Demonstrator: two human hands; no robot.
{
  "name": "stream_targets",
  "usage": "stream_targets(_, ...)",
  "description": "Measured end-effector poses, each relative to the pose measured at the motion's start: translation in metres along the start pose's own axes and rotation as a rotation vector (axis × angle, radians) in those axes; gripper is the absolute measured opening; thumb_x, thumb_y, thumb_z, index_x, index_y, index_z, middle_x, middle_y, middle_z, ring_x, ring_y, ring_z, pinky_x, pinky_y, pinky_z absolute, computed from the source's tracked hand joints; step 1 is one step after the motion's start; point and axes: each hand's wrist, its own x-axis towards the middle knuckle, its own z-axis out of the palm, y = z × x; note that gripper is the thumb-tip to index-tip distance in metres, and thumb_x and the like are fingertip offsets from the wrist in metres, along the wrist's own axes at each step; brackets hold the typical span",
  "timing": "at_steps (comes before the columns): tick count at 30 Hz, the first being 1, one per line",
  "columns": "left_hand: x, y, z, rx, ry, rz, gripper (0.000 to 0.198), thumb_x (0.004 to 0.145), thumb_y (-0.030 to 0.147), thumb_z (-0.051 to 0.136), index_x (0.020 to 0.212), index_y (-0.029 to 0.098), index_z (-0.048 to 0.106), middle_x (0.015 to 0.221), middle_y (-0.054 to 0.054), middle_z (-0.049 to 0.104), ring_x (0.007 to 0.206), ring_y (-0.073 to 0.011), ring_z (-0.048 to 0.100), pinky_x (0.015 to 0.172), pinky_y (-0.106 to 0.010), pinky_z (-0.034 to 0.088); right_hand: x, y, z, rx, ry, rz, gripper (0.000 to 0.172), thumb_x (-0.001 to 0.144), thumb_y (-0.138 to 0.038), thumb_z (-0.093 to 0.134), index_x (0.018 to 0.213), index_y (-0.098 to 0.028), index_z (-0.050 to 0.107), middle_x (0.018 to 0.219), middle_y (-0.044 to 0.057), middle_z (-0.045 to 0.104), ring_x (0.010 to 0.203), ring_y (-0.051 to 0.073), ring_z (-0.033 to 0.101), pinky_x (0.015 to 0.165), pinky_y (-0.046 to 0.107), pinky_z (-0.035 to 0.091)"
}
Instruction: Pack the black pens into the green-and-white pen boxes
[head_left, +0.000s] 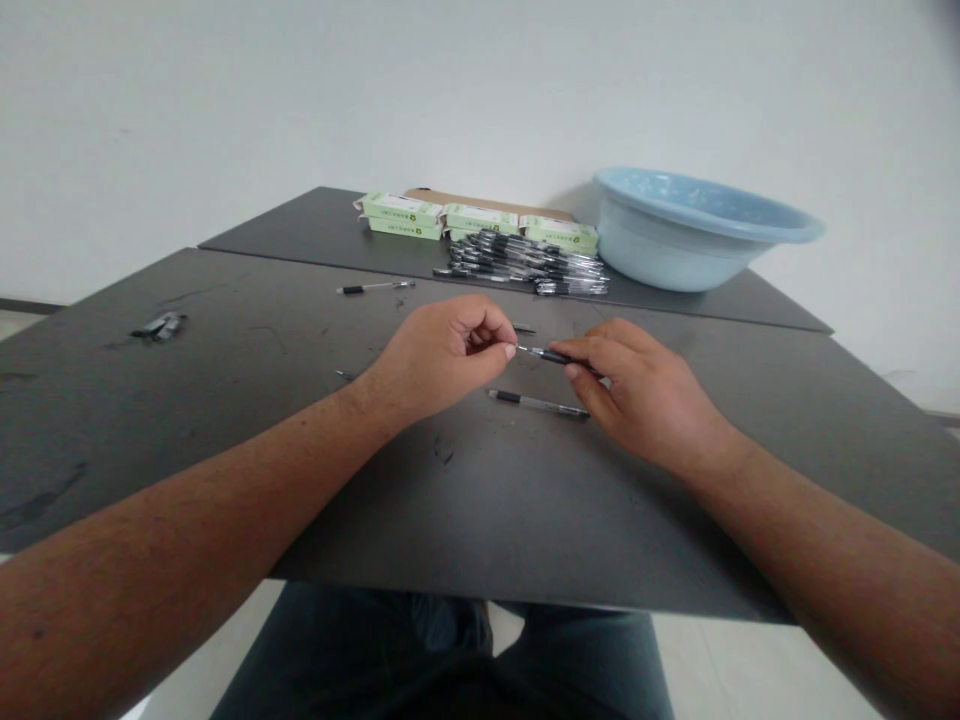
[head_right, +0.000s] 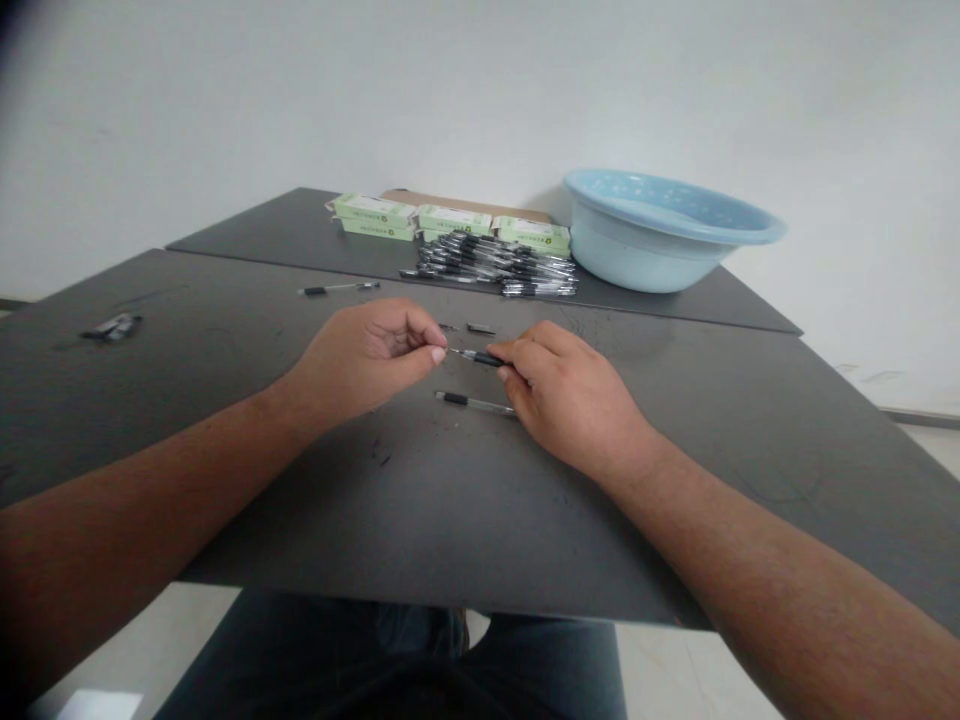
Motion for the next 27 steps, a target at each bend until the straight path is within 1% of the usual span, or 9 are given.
stream_targets(3,-0.0004,0.0008,0.0008,0.04,-0.03,0.021,0.008,0.088,0.025,0.071,0.091,0.019,0.075,0.078,0.0,0.075,0.071,-0.0132,0.068,0.068,-0.026,0.05,-0.0002,-0.0013,0.0003,0.0,-0.007,-0.021,0.029,0.104,-0.018,0.059,0.125,-0.018,0.078,0.108,0.014,0.078,0.101,0.029,0.074,0.093,0.046,0.063)
stream_targets(8,-0.0007,0.0033,0.0033,0.046,-0.094,0.037,0.007,0.089,0.025,0.07,0.09,0.019,0.075,0.078,0.001,0.076,0.07,-0.0127,0.068,0.069,-0.025,0.051,0.0,-0.0044,0.0014,0.021,-0.028,-0.015,0.03,0.104,-0.019,0.059,0.125,-0.021,0.079,0.108,0.013,0.078,0.1,0.028,0.075,0.092,0.045,0.064)
stream_targets(13,-0.0015,0.0049,0.0045,0.064,-0.107,0.037,0.007,0.089,0.024,0.069,0.091,0.019,0.075,0.076,0.002,0.075,0.068,-0.0121,0.067,0.068,-0.024,0.05,0.0004,-0.0048,0.0001,0.006,-0.031,-0.03,0.029,0.104,-0.019,0.06,0.125,-0.019,0.08,0.108,0.013,0.081,0.099,0.027,0.077,0.089,0.043,0.064)
stream_targets(16,-0.0016,0.0042,0.0048,0.069,-0.102,0.027,0.007,0.088,0.023,0.07,0.091,0.02,0.076,0.077,0.002,0.075,0.068,-0.0122,0.067,0.069,-0.024,0.051,-0.0001,-0.0046,-0.0007,-0.008,-0.029,-0.037,0.027,0.106,-0.021,0.059,0.123,-0.018,0.079,0.109,0.012,0.084,0.099,0.027,0.079,0.091,0.042,0.064)
stream_targets(19,-0.0017,0.0042,0.0049,0.059,-0.085,0.01,0.01,0.089,0.026,0.072,0.093,0.02,0.078,0.079,0.001,0.077,0.07,-0.0129,0.068,0.071,-0.024,0.051,-0.0015,-0.0045,-0.0011,-0.014,-0.039,0.006,0.026,0.108,-0.024,0.057,0.123,-0.021,0.078,0.11,0.01,0.085,0.1,0.027,0.08,0.091,0.041,0.063)
stream_targets(21,-0.0021,0.005,0.0047,0.065,-0.092,0.008,0.011,0.09,0.028,0.072,0.094,0.02,0.078,0.08,0.0,0.078,0.071,-0.0132,0.068,0.071,-0.024,0.051,-0.0024,-0.004,-0.0016,0.004,-0.048,0.05,0.024,0.105,-0.027,0.063,0.123,-0.022,0.077,0.11,0.009,0.085,0.096,0.026,0.079,0.087,0.04,0.063)
stream_targets(24,-0.0028,0.0061,0.0038,0.07,-0.106,0.017,0.012,0.09,0.029,0.071,0.094,0.02,0.079,0.081,0.0,0.079,0.073,-0.014,0.07,0.071,-0.025,0.051,-0.0027,-0.0032,-0.0027,0.013,-0.067,0.088,0.017,0.098,-0.028,0.071,0.113,-0.024,0.076,0.103,0.007,0.083,0.088,0.025,0.077,0.081,0.038,0.061)
stream_targets(26,-0.003,0.0062,0.003,0.069,-0.113,0.03,0.012,0.09,0.029,0.071,0.094,0.02,0.079,0.083,0.0,0.08,0.075,-0.0147,0.072,0.072,-0.026,0.051,-0.0022,-0.0034,-0.0034,-0.005,-0.087,0.075,0.013,0.1,-0.028,0.068,0.108,-0.024,0.077,0.099,0.007,0.082,0.087,0.025,0.076,0.08,0.038,0.06)
stream_targets(27,-0.003,0.0061,0.0026,0.072,-0.118,0.04,0.012,0.09,0.029,0.071,0.094,0.02,0.079,0.084,0.0,0.08,0.076,-0.015,0.072,0.073,-0.026,0.051,-0.0019,-0.0038,-0.0036,-0.015,-0.096,0.066,0.014,0.101,-0.027,0.065,0.108,-0.024,0.077,0.098,0.007,0.082,0.088,0.025,0.076,0.08,0.038,0.059)
